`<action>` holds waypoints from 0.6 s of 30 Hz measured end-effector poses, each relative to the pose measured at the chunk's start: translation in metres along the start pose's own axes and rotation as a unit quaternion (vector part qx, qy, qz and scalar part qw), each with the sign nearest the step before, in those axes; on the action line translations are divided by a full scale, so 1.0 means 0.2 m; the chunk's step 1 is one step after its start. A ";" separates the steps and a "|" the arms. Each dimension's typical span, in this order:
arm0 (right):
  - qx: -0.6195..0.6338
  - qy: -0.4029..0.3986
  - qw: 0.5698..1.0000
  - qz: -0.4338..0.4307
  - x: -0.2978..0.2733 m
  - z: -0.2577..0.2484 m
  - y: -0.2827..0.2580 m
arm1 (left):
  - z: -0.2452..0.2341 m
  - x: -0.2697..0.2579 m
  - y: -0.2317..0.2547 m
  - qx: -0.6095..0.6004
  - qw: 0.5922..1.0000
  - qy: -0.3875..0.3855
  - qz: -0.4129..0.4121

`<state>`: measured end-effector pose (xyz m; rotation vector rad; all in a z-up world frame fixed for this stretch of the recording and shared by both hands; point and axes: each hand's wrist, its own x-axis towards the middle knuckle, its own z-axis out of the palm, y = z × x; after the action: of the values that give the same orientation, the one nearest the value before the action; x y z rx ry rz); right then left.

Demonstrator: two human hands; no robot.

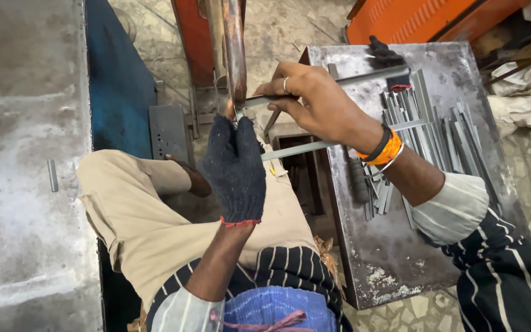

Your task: Positioning metal strips and using a spot welder to assemble a rectangular metal frame.

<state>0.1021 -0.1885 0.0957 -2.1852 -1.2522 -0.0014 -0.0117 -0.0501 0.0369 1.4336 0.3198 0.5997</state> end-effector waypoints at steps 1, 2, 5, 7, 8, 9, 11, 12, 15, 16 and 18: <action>0.000 0.000 1.000 -0.001 0.00 0.00 -0.01 | 0.00 0.00 -0.01 0.000 1.000 0.000 0.001; -0.001 0.002 1.000 0.003 0.00 0.00 -0.01 | 0.01 0.00 -0.03 -0.006 1.000 0.002 0.002; -0.009 0.002 1.000 0.007 0.00 -0.01 -0.04 | 0.00 0.00 -0.07 0.002 1.000 0.007 0.001; -0.014 0.000 1.000 0.008 0.00 -0.02 -0.05 | 0.00 0.00 -0.07 0.017 1.000 0.008 -0.001; -0.015 0.001 1.000 0.007 0.00 -0.02 -0.05 | 0.00 0.00 -0.05 0.017 1.000 0.005 0.005; -0.017 0.000 1.000 0.006 -0.01 -0.02 -0.05 | 0.00 0.00 -0.04 0.015 1.000 0.002 0.011; -0.018 0.002 1.000 0.007 0.00 -0.02 -0.06 | 0.01 0.00 -0.06 0.003 1.000 0.004 0.014; -0.019 0.004 1.000 0.008 0.00 -0.02 -0.06 | 0.01 0.01 -0.07 -0.007 1.000 0.005 0.016; -0.003 0.011 1.000 0.007 0.01 -0.01 -0.08 | 0.00 0.01 -0.05 0.006 0.999 0.008 0.031; -0.002 0.011 1.000 0.005 0.01 -0.02 -0.08 | 0.00 0.01 -0.05 0.006 0.999 0.010 0.032; -0.020 0.015 1.000 0.005 0.01 -0.01 -0.07 | -0.01 0.02 -0.05 0.038 0.999 0.008 0.035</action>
<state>0.0924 -0.1832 0.1060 -2.2173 -1.2356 -0.0549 -0.0082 -0.0471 0.0274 1.5188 0.3082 0.6616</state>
